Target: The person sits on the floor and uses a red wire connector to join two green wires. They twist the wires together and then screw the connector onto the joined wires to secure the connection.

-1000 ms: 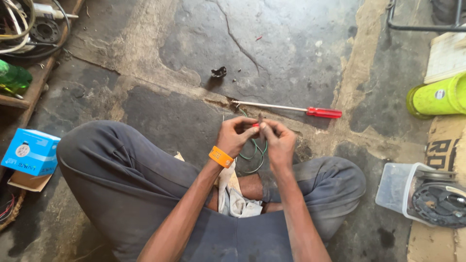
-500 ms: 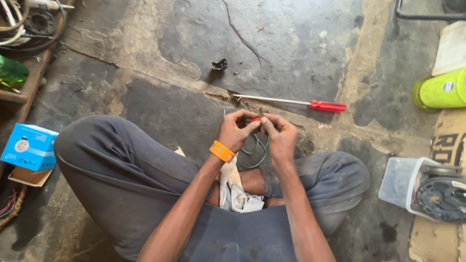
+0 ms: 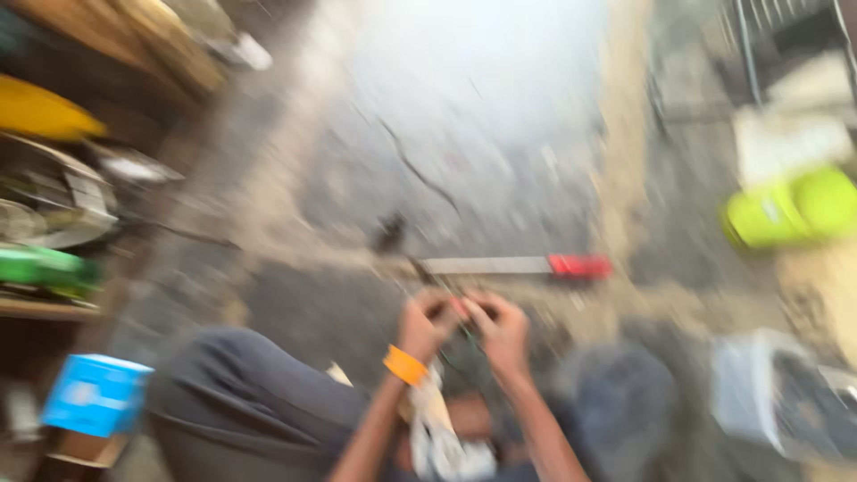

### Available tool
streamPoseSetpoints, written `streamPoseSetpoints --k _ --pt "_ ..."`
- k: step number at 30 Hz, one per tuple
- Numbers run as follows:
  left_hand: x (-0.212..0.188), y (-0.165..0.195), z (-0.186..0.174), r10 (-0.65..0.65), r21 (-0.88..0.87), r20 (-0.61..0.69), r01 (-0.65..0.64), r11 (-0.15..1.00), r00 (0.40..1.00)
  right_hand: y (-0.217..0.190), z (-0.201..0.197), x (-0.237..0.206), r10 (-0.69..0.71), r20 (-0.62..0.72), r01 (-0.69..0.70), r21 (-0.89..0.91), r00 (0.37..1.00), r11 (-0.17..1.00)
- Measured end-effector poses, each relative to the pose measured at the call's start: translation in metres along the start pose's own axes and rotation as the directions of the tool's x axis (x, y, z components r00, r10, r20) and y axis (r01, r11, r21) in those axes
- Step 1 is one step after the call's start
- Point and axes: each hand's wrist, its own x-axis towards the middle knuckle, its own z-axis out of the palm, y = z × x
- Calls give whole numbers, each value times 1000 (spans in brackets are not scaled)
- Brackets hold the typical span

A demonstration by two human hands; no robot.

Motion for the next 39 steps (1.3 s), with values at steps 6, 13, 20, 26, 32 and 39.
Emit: streamPoseSetpoints --k 6,13,20,26,32,39 --pt "3 23 0 -146 -243 -2 141 960 989 9 7 17 45 49 -53 174 998 983" --pt "6 42 -2 -194 -315 -35 173 933 980 14 19 29 22 55 -34 230 998 973" --pt "8 53 -8 -140 -251 11 138 958 990 7 24 33 -12 67 5 108 998 994" --pt "11 68 -12 -198 -59 60 202 978 978 11 27 61 -137 185 120 99 973 988" --pt "2 83 -11 -255 48 -92 260 964 962 -3 28 37 22 206 -77 267 978 961" --pt "-9 97 -27 -165 119 -147 183 976 975 -24 41 33 -13 340 -4 49 940 999"
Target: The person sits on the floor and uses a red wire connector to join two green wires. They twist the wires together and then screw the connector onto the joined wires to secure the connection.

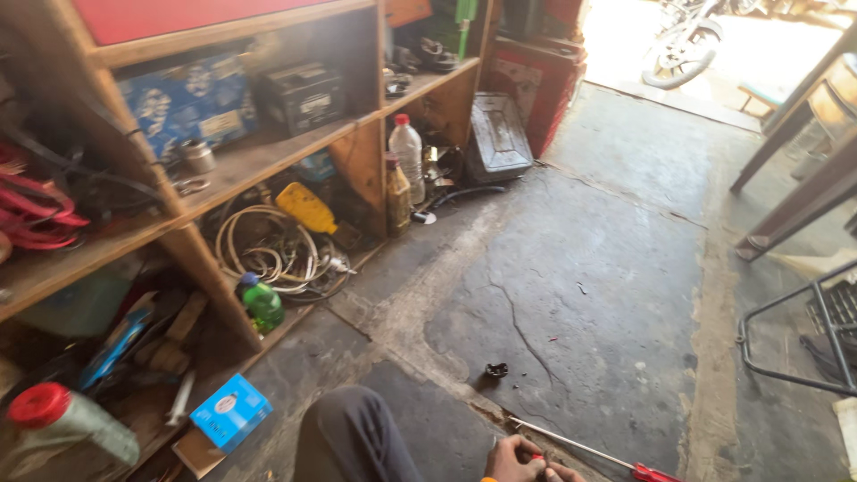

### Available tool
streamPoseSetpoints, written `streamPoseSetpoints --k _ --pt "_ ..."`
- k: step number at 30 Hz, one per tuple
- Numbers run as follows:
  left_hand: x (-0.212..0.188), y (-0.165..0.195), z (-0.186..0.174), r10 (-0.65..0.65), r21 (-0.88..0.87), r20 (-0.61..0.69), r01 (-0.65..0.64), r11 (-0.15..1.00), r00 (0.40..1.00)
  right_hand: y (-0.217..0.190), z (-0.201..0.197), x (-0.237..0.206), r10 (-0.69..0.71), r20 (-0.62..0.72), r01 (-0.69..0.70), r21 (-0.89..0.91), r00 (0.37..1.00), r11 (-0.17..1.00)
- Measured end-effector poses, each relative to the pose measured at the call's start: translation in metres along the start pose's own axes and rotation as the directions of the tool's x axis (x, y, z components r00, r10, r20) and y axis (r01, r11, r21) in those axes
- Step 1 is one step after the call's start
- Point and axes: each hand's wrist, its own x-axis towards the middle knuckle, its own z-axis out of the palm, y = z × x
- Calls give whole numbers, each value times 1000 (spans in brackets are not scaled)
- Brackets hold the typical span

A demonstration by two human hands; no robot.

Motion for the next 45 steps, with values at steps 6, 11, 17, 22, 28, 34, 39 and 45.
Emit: streamPoseSetpoints --k 6,11,17,22,28,34,39,45 --pt "-23 0 -14 -53 -200 88 70 977 995 -24 26 -37 20 -231 40 254 973 966" --pt "-23 5 -16 23 -135 12 -22 991 1000 -54 36 -51 47 -205 0 224 978 975" --pt "-19 2 -13 23 -115 -2 -23 993 1000 -40 29 -48 -5 -171 65 344 985 937" --pt "-12 -10 -7 168 -306 93 -132 943 981 -19 12 -62 38 -274 21 212 961 977" --pt "-3 -25 4 92 -433 152 -17 901 984 -8 1 -67 11 -275 26 131 961 991" --pt "-4 -35 10 38 -377 159 25 926 987 12 -5 -65 -10 -314 58 144 949 988" --pt "-7 -43 14 23 -260 156 19 965 988 21 -9 -64 -6 -317 73 199 949 977" --pt "-6 -53 18 2 -308 274 86 948 962 25 -9 -66 -49 -360 91 100 932 991"
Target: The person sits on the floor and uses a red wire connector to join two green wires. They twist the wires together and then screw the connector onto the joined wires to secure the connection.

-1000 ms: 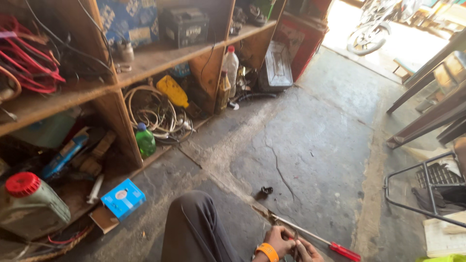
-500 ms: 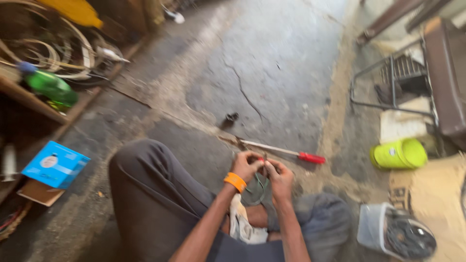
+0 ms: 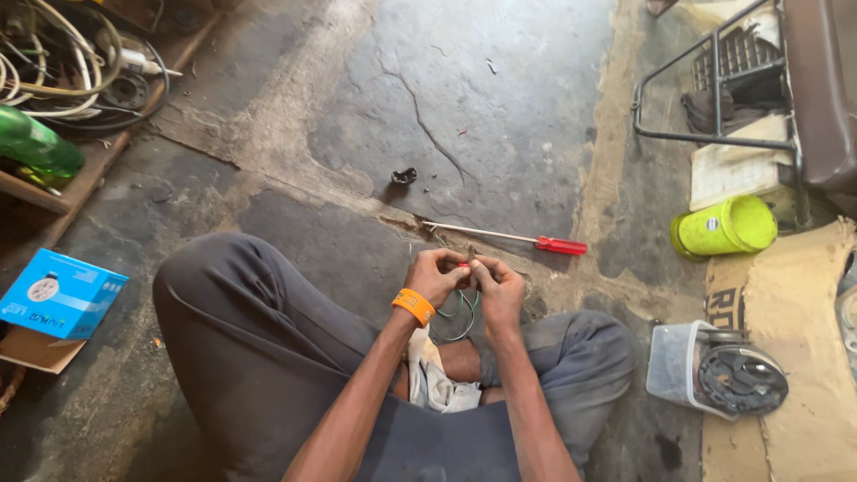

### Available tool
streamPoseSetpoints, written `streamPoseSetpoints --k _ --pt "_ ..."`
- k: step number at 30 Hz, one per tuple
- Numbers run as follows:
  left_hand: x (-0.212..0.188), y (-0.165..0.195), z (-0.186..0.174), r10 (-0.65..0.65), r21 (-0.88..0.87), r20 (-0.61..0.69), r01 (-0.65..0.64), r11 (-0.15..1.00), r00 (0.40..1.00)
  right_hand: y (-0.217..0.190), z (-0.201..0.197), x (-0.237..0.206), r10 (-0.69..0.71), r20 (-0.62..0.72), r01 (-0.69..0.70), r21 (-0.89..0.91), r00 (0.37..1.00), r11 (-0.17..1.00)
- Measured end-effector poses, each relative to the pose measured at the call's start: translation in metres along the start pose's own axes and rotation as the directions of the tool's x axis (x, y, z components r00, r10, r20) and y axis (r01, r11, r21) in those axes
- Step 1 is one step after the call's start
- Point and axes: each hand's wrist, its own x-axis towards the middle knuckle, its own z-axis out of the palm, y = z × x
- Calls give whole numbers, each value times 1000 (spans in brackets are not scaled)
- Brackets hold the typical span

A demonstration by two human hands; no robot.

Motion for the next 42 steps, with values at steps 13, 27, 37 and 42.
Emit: streamPoseSetpoints --k 13,27,37,42 --pt "14 -26 -5 186 89 -75 -179 980 980 -10 12 -13 30 11 -30 -17 999 999" --pt "9 -45 -21 52 73 -16 -51 996 999 -44 23 -23 22 0 -21 179 1000 984" --pt "16 -52 -20 51 -10 -70 -52 999 996 -27 17 -16 15 16 -16 109 1000 994" --pt "23 -66 -25 48 52 -160 -40 998 986 -8 16 -9 84 49 -88 76 995 993"
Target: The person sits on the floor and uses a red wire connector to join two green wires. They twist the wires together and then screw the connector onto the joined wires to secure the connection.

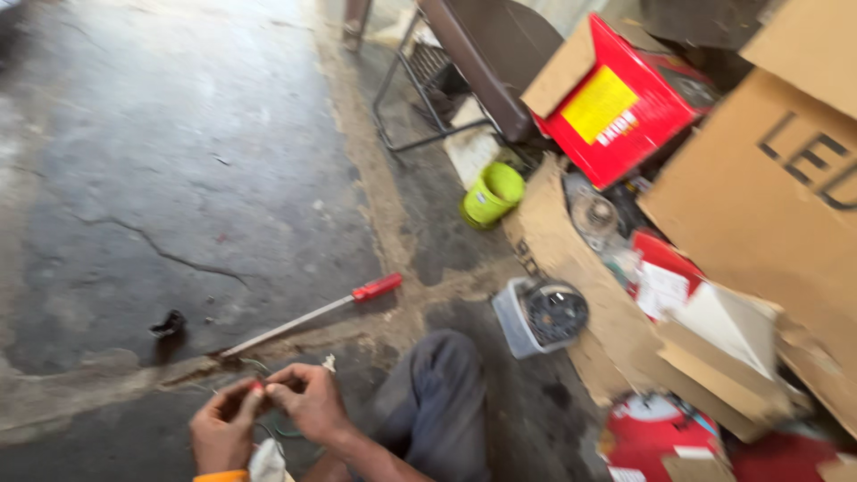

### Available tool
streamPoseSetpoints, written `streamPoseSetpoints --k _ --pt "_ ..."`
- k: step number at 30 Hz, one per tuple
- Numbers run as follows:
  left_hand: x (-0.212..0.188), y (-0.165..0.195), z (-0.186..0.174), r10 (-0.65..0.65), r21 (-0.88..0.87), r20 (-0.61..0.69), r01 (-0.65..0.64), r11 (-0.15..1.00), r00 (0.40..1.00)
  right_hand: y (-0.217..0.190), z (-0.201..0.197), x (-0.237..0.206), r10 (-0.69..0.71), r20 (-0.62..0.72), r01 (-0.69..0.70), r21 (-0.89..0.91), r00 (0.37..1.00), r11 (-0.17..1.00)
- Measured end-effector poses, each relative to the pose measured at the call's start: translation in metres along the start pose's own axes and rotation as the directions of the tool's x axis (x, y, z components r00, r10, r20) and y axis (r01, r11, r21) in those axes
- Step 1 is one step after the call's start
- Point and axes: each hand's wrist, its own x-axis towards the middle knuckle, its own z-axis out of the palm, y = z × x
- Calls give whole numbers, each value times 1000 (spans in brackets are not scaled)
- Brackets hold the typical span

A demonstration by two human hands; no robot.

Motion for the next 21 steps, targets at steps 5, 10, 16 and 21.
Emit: streamPoseSetpoints --k 5,10,16,21 --pt "9 -13 3 -50 -64 11 50 997 999 8 -9 34 0 104 -1 2 995 1000" --pt "37 -6 3 -118 53 -44 120 991 992 13 -16 77 68 269 -59 -38 961 998" --pt "74 15 13 42 352 30 -50 935 999 17 -24 108 13 245 -37 92 970 995" --pt "82 19 23 4 102 0 -4 995 1000 38 -30 127 119 190 -126 28 975 992"
